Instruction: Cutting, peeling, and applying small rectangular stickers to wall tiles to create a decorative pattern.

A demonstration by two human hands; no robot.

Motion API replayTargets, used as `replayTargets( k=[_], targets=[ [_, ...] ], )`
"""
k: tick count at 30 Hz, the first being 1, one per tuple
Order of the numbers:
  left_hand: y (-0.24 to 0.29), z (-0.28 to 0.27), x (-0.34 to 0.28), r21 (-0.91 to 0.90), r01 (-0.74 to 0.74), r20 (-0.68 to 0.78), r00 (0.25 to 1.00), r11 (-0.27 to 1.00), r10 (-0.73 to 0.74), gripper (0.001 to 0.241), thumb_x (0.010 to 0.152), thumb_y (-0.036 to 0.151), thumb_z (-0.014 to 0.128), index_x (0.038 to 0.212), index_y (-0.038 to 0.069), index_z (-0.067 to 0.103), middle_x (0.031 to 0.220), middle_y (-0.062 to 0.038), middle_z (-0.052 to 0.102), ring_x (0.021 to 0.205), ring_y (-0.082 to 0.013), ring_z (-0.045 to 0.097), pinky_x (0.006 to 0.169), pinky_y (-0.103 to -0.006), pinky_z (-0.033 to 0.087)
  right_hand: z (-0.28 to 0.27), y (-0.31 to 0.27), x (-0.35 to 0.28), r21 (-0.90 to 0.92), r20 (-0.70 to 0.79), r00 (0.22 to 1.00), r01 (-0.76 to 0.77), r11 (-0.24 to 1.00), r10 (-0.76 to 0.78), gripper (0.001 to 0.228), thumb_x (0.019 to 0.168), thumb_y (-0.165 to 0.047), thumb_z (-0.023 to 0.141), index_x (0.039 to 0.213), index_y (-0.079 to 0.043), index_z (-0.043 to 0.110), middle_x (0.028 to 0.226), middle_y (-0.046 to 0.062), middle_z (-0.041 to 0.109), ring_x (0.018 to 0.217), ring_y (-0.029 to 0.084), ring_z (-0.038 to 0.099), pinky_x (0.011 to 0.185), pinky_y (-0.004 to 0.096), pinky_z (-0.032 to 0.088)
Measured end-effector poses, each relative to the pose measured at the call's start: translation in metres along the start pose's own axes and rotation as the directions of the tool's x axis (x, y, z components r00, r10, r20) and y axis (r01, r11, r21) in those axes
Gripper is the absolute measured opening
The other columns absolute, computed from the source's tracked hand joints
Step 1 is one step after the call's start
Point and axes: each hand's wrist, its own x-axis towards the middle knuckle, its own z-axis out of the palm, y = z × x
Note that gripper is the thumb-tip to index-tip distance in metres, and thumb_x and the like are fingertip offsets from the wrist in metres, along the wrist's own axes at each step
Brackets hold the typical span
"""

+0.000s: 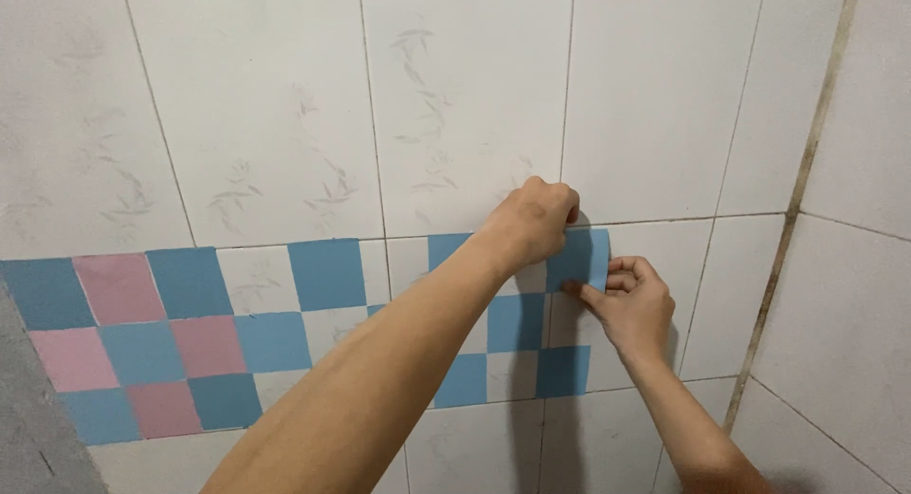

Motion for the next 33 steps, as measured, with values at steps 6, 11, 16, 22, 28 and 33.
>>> replayTargets(
  k=[6, 11, 16, 22, 28, 33],
  targets=[
    [0.004, -0.003, -0.006, -0.069, 0.03, -0.003, 1.0, 0.997, -0.03, 0.015, 0.086, -0.004, 0.064, 0.094, 0.003, 0.074, 0.081, -0.023, 0.072, 0.078, -0.0371, 0.078, 0.066, -0.0421, 0.067, 0.003, 0.008, 0.002, 0.046, -0.017, 1.0, -0.011, 0.999, 0.012, 0.051, 0.072, 0.002, 0.086, 0.117, 0.005, 0.061, 0.088, 0.021, 0.073, 0.077, 0.021, 0.067, 0.059, 0.033, 0.057],
    [0.002, 0.0, -0.004, -0.07, 0.026, -0.028, 0.999, 0.997, -0.028, 0.014, 0.086, -0.005, 0.063, 0.093, 0.003, 0.073, 0.079, -0.023, 0.071, 0.075, -0.0367, 0.078, 0.064, -0.0411, 0.066, 0.005, 0.009, 0.003, -0.011, -0.026, 0.999, 0.02, 1.0, -0.02, 0.049, 0.075, 0.0, 0.084, 0.118, 0.003, 0.061, 0.089, 0.022, 0.074, 0.078, 0.022, 0.069, 0.06, 0.034, 0.057],
    [0.003, 0.005, -0.004, -0.074, 0.046, -0.025, 0.999, 0.996, -0.048, 0.015, 0.089, -0.005, 0.059, 0.097, 0.001, 0.071, 0.081, -0.024, 0.072, 0.075, -0.0374, 0.078, 0.064, -0.0411, 0.066, 0.006, 0.009, 0.004, -0.036, -0.023, 0.999, 0.021, 0.999, -0.022, 0.053, 0.074, -0.002, 0.086, 0.121, 0.003, 0.06, 0.09, 0.023, 0.074, 0.078, 0.024, 0.07, 0.058, 0.035, 0.054],
    [0.004, 0.021, -0.01, 0.002, 0.052, -0.073, 0.996, 0.999, -0.052, 0.017, 0.091, -0.004, 0.058, 0.099, 0.005, 0.07, 0.08, -0.021, 0.072, 0.076, -0.0349, 0.078, 0.063, -0.0402, 0.067, 0.006, 0.01, 0.008, -0.084, -0.026, 1.0, 0.011, 0.996, -0.013, 0.06, 0.071, -0.006, 0.091, 0.122, 0.002, 0.06, 0.091, 0.023, 0.076, 0.079, 0.025, 0.073, 0.058, 0.036, 0.057],
    [0.004, 0.035, -0.008, 0.075, 0.079, -0.159, 0.985, 0.994, -0.066, 0.019, 0.09, -0.005, 0.057, 0.102, 0.008, 0.065, 0.085, -0.016, 0.074, 0.072, -0.0339, 0.077, 0.061, -0.0423, 0.065, 0.005, 0.011, 0.009, -0.192, -0.016, 0.995, 0.095, 0.977, -0.1, 0.053, 0.077, 0.003, 0.082, 0.124, 0.003, 0.059, 0.091, 0.025, 0.076, 0.081, 0.031, 0.075, 0.056, 0.038, 0.057],
    [-0.003, 0.036, -0.02, 0.172, 0.062, -0.258, 0.966, 0.983, -0.016, 0.015, 0.092, 0.011, 0.06, 0.106, 0.015, 0.055, 0.096, -0.012, 0.072, 0.07, -0.0388, 0.075, 0.062, -0.0496, 0.063, 0.006, 0.023, 0.012, -0.35, -0.043, 0.977, 0.182, 0.919, -0.209, 0.065, 0.073, -0.01, 0.089, 0.126, -0.001, 0.053, 0.083, 0.017, 0.071, 0.08, 0.03, 0.074, 0.057, 0.039, 0.06]
  ],
)
